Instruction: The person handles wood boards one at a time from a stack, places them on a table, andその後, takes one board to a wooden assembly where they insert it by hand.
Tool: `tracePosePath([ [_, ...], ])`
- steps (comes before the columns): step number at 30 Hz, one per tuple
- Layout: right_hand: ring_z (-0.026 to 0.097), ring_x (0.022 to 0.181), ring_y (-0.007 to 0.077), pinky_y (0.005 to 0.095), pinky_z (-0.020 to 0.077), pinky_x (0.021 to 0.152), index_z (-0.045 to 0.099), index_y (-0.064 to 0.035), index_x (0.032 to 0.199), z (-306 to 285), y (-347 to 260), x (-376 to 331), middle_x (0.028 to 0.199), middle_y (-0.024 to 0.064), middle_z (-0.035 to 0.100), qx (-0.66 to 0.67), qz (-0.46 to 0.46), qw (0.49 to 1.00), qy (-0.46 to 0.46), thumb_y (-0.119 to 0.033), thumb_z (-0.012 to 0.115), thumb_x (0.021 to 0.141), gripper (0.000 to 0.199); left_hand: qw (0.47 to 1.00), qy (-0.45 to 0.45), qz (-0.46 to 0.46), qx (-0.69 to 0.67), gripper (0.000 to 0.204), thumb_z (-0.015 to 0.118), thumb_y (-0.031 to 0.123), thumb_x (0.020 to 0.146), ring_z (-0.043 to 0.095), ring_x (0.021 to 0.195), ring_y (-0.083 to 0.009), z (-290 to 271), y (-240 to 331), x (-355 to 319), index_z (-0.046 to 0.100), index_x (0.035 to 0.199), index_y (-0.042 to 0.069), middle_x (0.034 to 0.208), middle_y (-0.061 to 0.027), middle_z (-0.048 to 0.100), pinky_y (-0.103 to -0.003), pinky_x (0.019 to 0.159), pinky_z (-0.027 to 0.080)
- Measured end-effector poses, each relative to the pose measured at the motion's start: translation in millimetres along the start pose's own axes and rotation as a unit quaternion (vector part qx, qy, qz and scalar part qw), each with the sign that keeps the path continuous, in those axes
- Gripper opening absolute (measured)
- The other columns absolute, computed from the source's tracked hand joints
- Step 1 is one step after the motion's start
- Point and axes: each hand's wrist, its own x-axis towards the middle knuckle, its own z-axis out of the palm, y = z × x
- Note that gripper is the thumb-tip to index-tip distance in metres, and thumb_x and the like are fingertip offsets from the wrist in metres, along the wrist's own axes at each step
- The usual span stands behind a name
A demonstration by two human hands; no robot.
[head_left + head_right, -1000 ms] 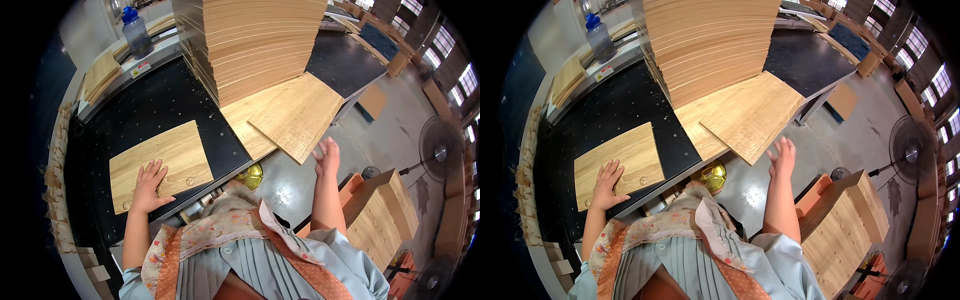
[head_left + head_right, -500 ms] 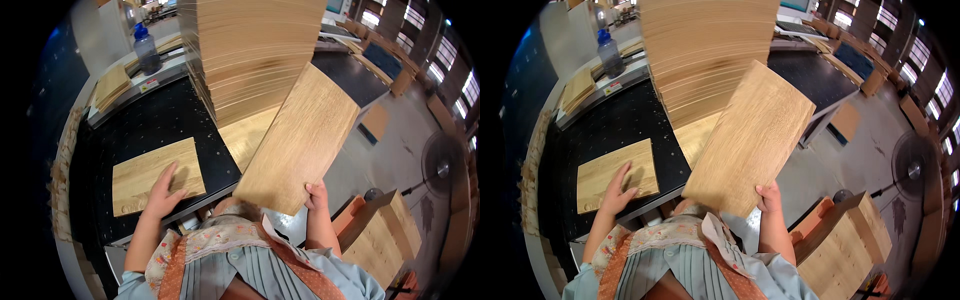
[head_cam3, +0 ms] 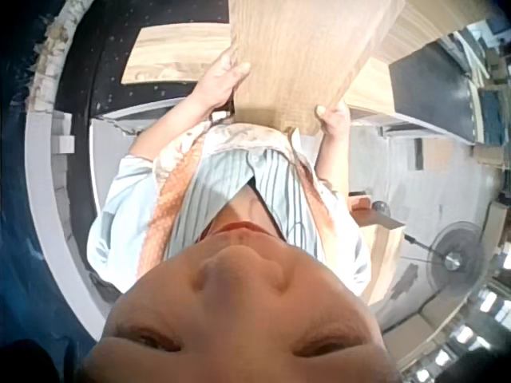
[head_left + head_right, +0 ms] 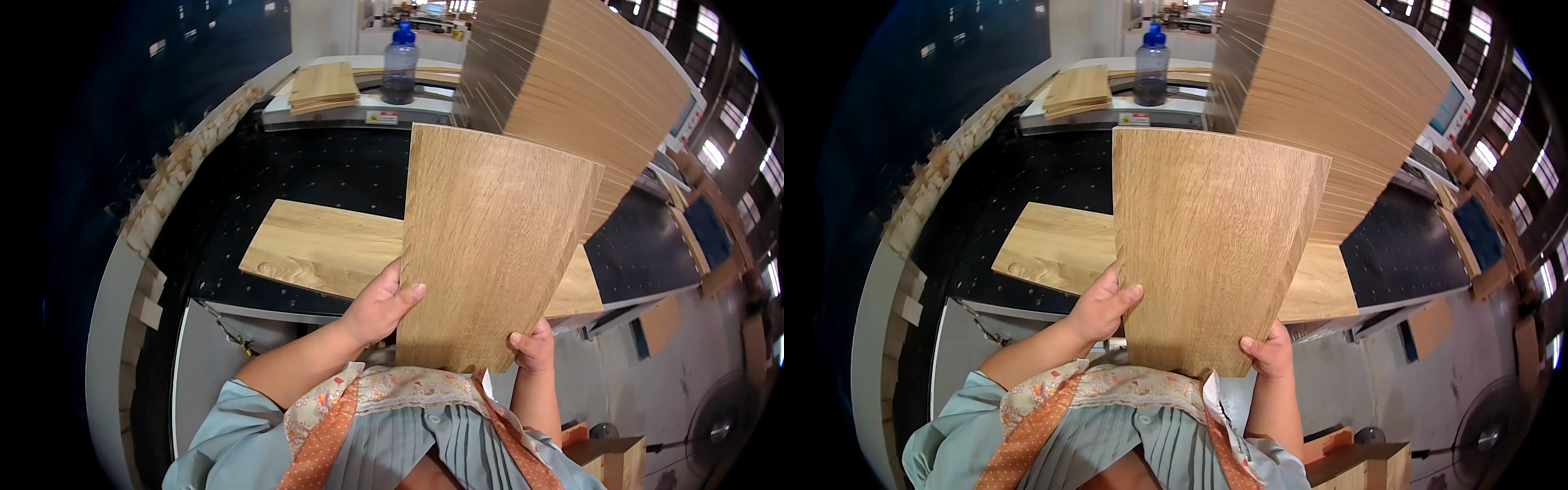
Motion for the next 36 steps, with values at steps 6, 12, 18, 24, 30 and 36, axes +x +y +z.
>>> tracePosePath([
  [6,0.055,0.105,0.0235,0.0366,0.0405,0.091,0.050,0.0071,0.118,9.7,11.4,23.6,0.113,0.0136,0.058,-0.005,0.025,0.998,-0.060,-0.011,0.069,0.070,0.055,0.997,0.066,0.000,-0.031,0.049,0.045,0.010,0.094,0.037,0.123,-0.0164,-15.5,14.7,-14.0,0.025,0.137,-0.002,0.133,-0.0101,0.041,-0.032,0.103,0.028],
  [12,0.053,0.107,0.0226,0.0363,0.0393,0.092,0.047,0.0069,0.120,36.7,13.3,47.0,0.115,0.0131,0.056,-0.004,0.037,0.992,-0.118,-0.011,0.068,0.074,0.054,0.988,0.129,-0.001,-0.085,0.048,0.044,0.009,0.093,0.041,0.121,-0.0186,-30.4,25.4,-25.9,0.026,0.136,0.000,0.131,-0.0106,0.043,-0.033,0.101,0.033],
  [18,0.050,0.110,0.0213,0.0349,0.0376,0.094,0.045,0.0068,0.123,65.9,12.0,64.7,0.118,0.0131,0.054,-0.022,0.045,0.985,-0.163,-0.012,0.066,0.077,0.054,0.975,0.199,0.034,-0.093,0.045,0.045,0.012,0.093,0.045,0.119,-0.0211,-49.3,34.0,-35.7,0.029,0.134,0.001,0.129,-0.0116,0.045,-0.036,0.099,0.037],
  [24,0.051,0.109,0.0200,0.0341,0.0399,0.092,0.040,0.0058,0.127,83.1,12.5,79.2,0.115,0.0132,0.055,-0.022,0.038,0.982,-0.184,-0.024,0.061,0.085,0.056,0.958,0.269,0.046,-0.088,0.044,0.048,0.019,0.093,0.053,0.110,-0.0249,-70.6,41.7,-35.7,0.035,0.129,0.000,0.124,-0.0135,0.050,-0.040,0.092,0.044],
  [30,0.057,0.103,0.0231,0.0324,0.0459,0.088,0.030,0.0070,0.133,60.4,7.5,85.1,0.114,0.0186,0.056,0.164,0.073,0.967,-0.178,-0.042,0.049,0.090,0.068,0.911,0.369,0.064,-0.171,0.040,0.047,0.024,0.094,0.050,0.113,-0.0291,-101.8,58.7,-23.7,0.042,0.126,0.001,0.123,-0.0143,0.051,-0.043,0.095,0.042],
  [36,0.053,0.110,0.0287,0.0356,0.0455,0.090,0.031,0.0066,0.131,86.7,22.7,78.1,0.120,0.0202,0.051,0.154,0.087,0.959,-0.221,-0.033,0.053,0.090,0.062,0.878,0.389,0.049,-0.274,0.039,0.046,0.020,0.094,0.049,0.114,-0.0312,-129.5,66.3,-26.3,0.040,0.127,0.000,0.127,-0.0142,0.049,-0.047,0.098,0.039],
])
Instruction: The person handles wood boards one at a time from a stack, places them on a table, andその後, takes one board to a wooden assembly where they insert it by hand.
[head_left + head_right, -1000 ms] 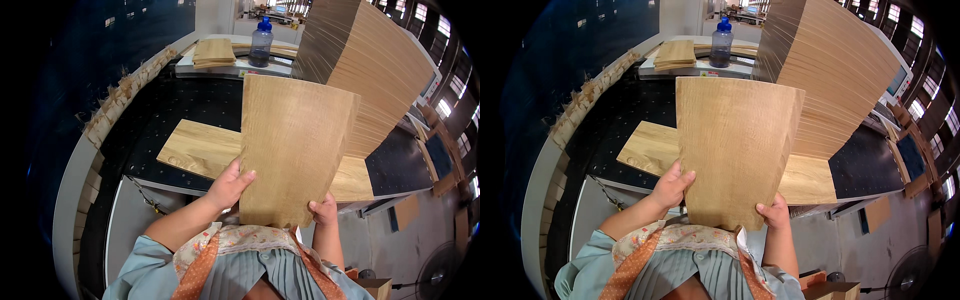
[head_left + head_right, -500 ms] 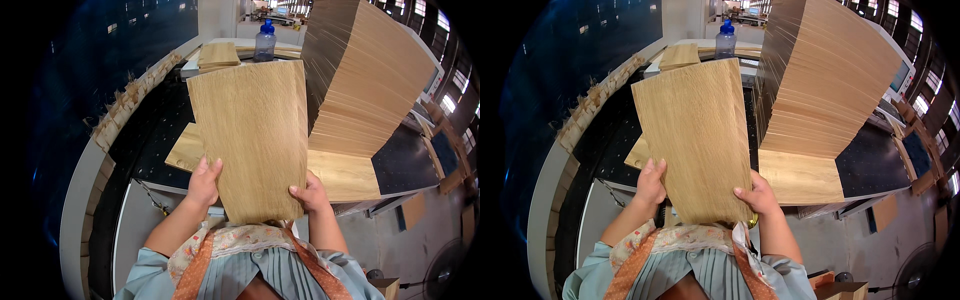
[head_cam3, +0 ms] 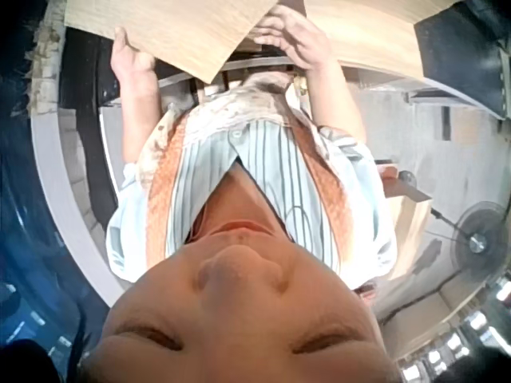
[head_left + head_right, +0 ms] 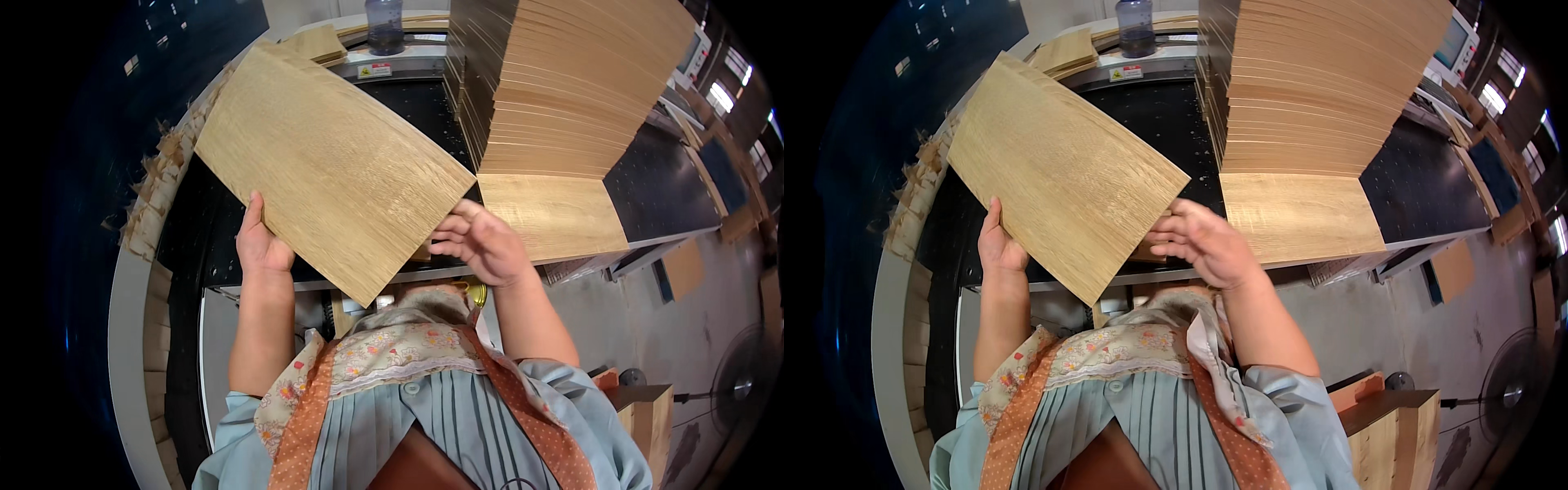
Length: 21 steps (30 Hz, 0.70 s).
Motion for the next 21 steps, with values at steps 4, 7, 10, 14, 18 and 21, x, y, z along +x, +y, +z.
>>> tracePosePath([
  [4,0.052,0.109,0.0210,0.0304,0.0436,0.086,0.032,0.0012,0.134,25.2,13.1,6.8,0.120,0.0140,0.052,-0.045,0.009,0.999,-0.011,-0.022,0.059,0.086,0.059,0.999,0.021,-0.016,-0.024,0.041,0.043,0.023,0.095,0.045,0.118,-0.0328,9.2,-4.3,-0.4,0.040,0.129,0.000,0.131,-0.0155,0.046,-0.048,0.100,0.036],
  [7,0.051,0.109,0.0192,0.0316,0.0427,0.089,0.033,0.0014,0.132,44.8,19.3,12.8,0.120,0.0124,0.051,-0.049,0.022,0.997,0.049,-0.014,0.062,0.083,0.059,0.999,0.029,-0.025,-0.034,0.043,0.043,0.025,0.095,0.042,0.121,-0.0334,13.8,-8.1,-1.6,0.038,0.130,0.001,0.133,-0.0157,0.043,-0.049,0.101,0.034],
  [10,0.050,0.111,0.0196,0.0330,0.0407,0.094,0.035,0.0025,0.129,61.1,23.0,20.0,0.121,0.0131,0.050,-0.046,0.003,0.993,0.106,-0.007,0.064,0.080,0.058,0.998,0.013,-0.040,-0.045,0.045,0.042,0.028,0.095,0.040,0.122,-0.0338,10.5,-12.7,1.7,0.037,0.132,0.002,0.135,-0.0164,0.041,-0.050,0.102,0.033],
  [14,0.054,0.106,0.0190,0.0312,0.0431,0.090,0.045,0.0014,0.121,74.1,21.6,20.2,0.112,0.0132,0.056,-0.205,-0.020,0.973,0.107,-0.006,0.061,0.080,0.045,0.999,0.029,-0.039,0.020,0.050,0.039,0.035,0.095,0.041,0.122,-0.0346,24.7,-22.6,1.6,0.034,0.134,0.005,0.136,-0.0171,0.038,-0.050,0.102,0.033],
  [18,0.059,0.099,0.0291,0.0334,0.0482,0.083,0.055,-0.0026,0.114,70.1,18.9,21.0,0.106,0.0154,0.061,-0.531,-0.152,0.833,0.031,0.002,0.059,0.071,0.043,0.992,0.058,-0.045,0.099,0.058,0.034,0.047,0.094,0.044,0.120,-0.0330,47.9,-34.9,9.9,0.032,0.135,0.007,0.137,-0.0164,0.037,-0.047,0.098,0.039],
  [21,0.058,0.104,0.0321,0.0366,0.0466,0.087,0.059,-0.0026,0.111,70.4,13.4,26.1,0.114,0.0143,0.060,-0.636,-0.304,0.708,-0.035,0.007,0.059,0.064,0.048,0.992,-0.077,-0.074,0.065,0.067,0.030,0.058,0.090,0.042,0.122,-0.0298,38.3,-34.3,4.6,0.031,0.136,0.009,0.134,-0.0165,0.041,-0.046,0.101,0.037],
])
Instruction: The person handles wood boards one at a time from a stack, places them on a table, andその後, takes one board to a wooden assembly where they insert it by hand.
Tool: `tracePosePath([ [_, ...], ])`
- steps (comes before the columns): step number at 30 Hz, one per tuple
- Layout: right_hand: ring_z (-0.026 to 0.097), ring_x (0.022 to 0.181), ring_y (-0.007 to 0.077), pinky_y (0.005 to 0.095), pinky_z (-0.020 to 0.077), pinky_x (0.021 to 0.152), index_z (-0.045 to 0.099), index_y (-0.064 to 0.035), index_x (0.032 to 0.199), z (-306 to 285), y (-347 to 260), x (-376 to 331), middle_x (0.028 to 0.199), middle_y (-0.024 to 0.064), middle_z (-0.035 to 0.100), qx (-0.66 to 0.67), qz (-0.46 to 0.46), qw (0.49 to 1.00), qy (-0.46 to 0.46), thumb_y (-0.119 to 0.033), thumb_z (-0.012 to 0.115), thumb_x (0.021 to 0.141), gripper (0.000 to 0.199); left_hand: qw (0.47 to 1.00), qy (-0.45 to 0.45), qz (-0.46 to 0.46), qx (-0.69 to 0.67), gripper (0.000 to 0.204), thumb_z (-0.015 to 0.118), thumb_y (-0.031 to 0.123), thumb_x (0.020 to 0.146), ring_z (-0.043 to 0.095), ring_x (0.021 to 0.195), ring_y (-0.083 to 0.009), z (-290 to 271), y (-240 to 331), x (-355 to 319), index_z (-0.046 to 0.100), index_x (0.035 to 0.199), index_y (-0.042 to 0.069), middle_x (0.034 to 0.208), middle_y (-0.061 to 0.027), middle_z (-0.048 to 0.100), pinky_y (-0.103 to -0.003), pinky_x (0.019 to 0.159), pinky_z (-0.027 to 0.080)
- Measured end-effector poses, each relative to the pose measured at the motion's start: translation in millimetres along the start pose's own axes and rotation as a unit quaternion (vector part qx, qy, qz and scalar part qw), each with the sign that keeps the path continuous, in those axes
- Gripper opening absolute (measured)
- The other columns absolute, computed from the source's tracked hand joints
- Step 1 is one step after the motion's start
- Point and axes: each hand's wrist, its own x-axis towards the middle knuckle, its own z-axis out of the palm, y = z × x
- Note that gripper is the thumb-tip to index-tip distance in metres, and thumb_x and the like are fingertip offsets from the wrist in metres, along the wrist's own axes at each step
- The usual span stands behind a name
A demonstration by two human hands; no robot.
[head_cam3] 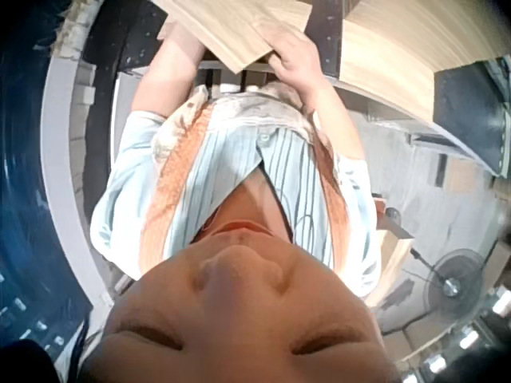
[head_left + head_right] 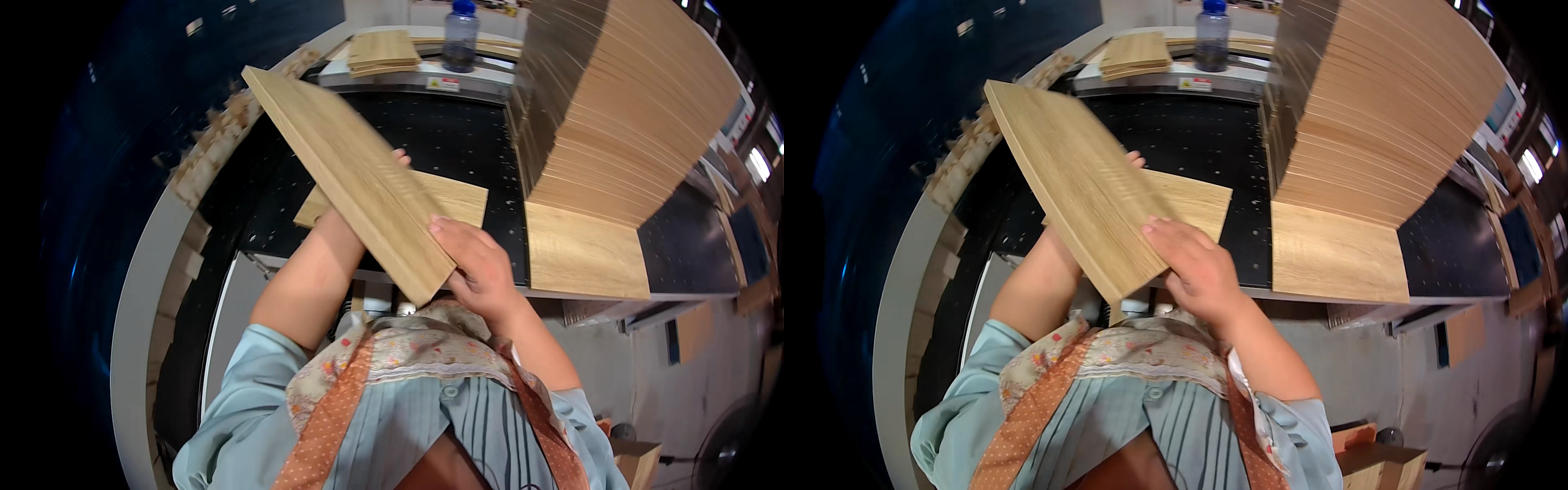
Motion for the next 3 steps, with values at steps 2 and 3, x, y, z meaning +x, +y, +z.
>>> tracePosePath([
  [2,0.058,0.102,0.0328,0.0368,0.0470,0.087,0.061,-0.0040,0.107,1.7,4.7,-1.8,0.110,0.0144,0.061,-0.093,-0.020,0.995,-0.007,0.004,0.063,0.063,0.045,0.988,-0.150,0.022,-0.008,0.077,0.031,0.069,0.082,0.044,0.120,-0.0320,7.3,9.6,-10.2,0.029,0.138,0.016,0.136,-0.0157,0.039,-0.049,0.099,0.037],
  [3,0.058,0.102,0.0328,0.0368,0.0470,0.087,0.061,-0.0040,0.107,7.3,4.7,1.0,0.110,0.0144,0.061,-0.084,-0.026,0.996,-0.010,0.004,0.063,0.063,0.045,0.987,-0.152,0.036,-0.028,0.080,0.030,0.073,0.080,0.043,0.120,-0.0345,6.3,11.0,-13.8,0.029,0.139,0.019,0.136,-0.0148,0.039,-0.051,0.099,0.037],
])
